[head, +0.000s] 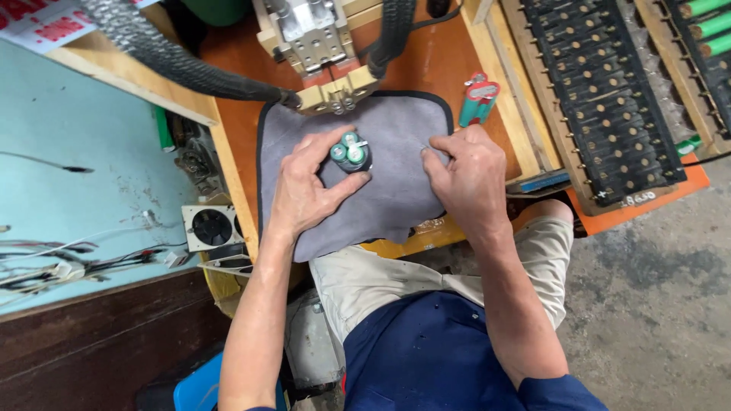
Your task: The person assembles a battery pack by hand, connecting three green cylindrical cells with a metal strip. They then handle a separate pack of two red cells and inspect the connections on the green pack.
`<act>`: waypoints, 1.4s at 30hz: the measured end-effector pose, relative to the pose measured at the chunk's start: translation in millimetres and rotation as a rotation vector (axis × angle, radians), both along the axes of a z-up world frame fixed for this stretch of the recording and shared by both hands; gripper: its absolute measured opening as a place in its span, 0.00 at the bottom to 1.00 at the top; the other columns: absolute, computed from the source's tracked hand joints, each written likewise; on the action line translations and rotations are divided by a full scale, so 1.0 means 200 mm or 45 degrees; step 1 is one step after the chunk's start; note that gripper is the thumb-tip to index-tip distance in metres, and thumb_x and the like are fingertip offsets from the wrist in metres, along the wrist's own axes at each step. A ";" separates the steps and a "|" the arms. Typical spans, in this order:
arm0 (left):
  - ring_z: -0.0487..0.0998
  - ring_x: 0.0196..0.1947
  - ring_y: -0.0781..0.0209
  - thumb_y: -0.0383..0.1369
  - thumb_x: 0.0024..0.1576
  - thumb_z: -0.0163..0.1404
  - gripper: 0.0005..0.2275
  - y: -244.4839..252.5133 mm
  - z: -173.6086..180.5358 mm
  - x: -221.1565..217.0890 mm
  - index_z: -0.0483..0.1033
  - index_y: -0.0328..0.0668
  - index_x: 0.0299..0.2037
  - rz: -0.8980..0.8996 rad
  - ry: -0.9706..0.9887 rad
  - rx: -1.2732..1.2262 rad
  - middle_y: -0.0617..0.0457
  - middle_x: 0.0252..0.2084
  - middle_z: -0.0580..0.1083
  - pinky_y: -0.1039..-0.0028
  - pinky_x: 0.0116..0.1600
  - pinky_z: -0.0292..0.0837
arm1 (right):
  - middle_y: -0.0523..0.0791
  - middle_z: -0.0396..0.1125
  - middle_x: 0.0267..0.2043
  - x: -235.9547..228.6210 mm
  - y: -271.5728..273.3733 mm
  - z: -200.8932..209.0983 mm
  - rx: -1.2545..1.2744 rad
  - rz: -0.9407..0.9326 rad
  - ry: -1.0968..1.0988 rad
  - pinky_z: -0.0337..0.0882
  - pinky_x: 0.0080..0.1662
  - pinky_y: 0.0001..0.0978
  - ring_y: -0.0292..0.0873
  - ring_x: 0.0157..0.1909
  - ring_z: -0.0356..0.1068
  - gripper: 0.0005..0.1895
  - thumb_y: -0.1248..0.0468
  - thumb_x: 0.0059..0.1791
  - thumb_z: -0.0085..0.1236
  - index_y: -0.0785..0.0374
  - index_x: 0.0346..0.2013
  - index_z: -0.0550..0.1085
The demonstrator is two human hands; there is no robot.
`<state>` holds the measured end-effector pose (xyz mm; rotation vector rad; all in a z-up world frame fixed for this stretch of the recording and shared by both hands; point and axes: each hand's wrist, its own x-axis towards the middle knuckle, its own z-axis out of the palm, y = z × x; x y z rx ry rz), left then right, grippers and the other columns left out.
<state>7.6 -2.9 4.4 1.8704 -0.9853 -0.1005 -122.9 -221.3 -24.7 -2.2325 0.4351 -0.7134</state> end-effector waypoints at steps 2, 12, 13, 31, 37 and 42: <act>0.80 0.52 0.49 0.37 0.48 0.70 0.28 0.00 -0.01 0.00 0.77 0.47 0.60 0.004 0.002 -0.003 0.49 0.48 0.80 0.63 0.60 0.69 | 0.49 0.66 0.28 0.01 0.00 -0.01 -0.050 -0.007 0.007 0.72 0.31 0.35 0.46 0.25 0.71 0.06 0.71 0.45 0.68 0.66 0.36 0.84; 0.80 0.53 0.50 0.42 0.51 0.69 0.28 0.00 0.00 0.00 0.75 0.49 0.62 -0.008 0.014 0.001 0.49 0.50 0.80 0.63 0.61 0.69 | 0.43 0.60 0.30 -0.01 0.03 0.01 -0.005 -0.089 -0.039 0.70 0.33 0.32 0.44 0.27 0.69 0.04 0.71 0.53 0.58 0.62 0.36 0.79; 0.80 0.53 0.50 0.42 0.51 0.69 0.28 0.00 0.00 0.00 0.75 0.49 0.62 -0.013 0.014 0.000 0.49 0.50 0.80 0.63 0.61 0.69 | 0.43 0.60 0.30 -0.01 0.03 0.00 -0.007 -0.094 -0.039 0.70 0.33 0.32 0.44 0.27 0.69 0.04 0.71 0.53 0.58 0.62 0.36 0.79; 0.80 0.52 0.53 0.31 0.56 0.64 0.21 -0.04 0.06 -0.04 0.76 0.39 0.60 -0.014 0.107 -0.103 0.44 0.50 0.79 0.62 0.59 0.74 | 0.49 0.69 0.27 -0.01 0.02 0.02 0.032 -0.031 -0.189 0.69 0.25 0.30 0.41 0.21 0.69 0.05 0.76 0.46 0.62 0.68 0.34 0.82; 0.79 0.54 0.55 0.31 0.58 0.62 0.21 -0.04 0.05 -0.06 0.75 0.40 0.61 0.018 0.137 -0.123 0.44 0.52 0.79 0.63 0.60 0.74 | 0.49 0.70 0.26 -0.06 0.00 0.02 0.379 0.014 -0.451 0.68 0.24 0.23 0.35 0.19 0.70 0.06 0.81 0.47 0.61 0.74 0.37 0.79; 0.79 0.54 0.55 0.33 0.51 0.69 0.27 -0.04 0.06 -0.06 0.75 0.41 0.61 0.017 0.123 -0.118 0.44 0.52 0.79 0.63 0.61 0.73 | 0.56 0.68 0.35 -0.06 -0.05 -0.04 0.474 -0.168 -0.595 0.75 0.28 0.30 0.43 0.29 0.73 0.15 0.83 0.48 0.62 0.80 0.47 0.68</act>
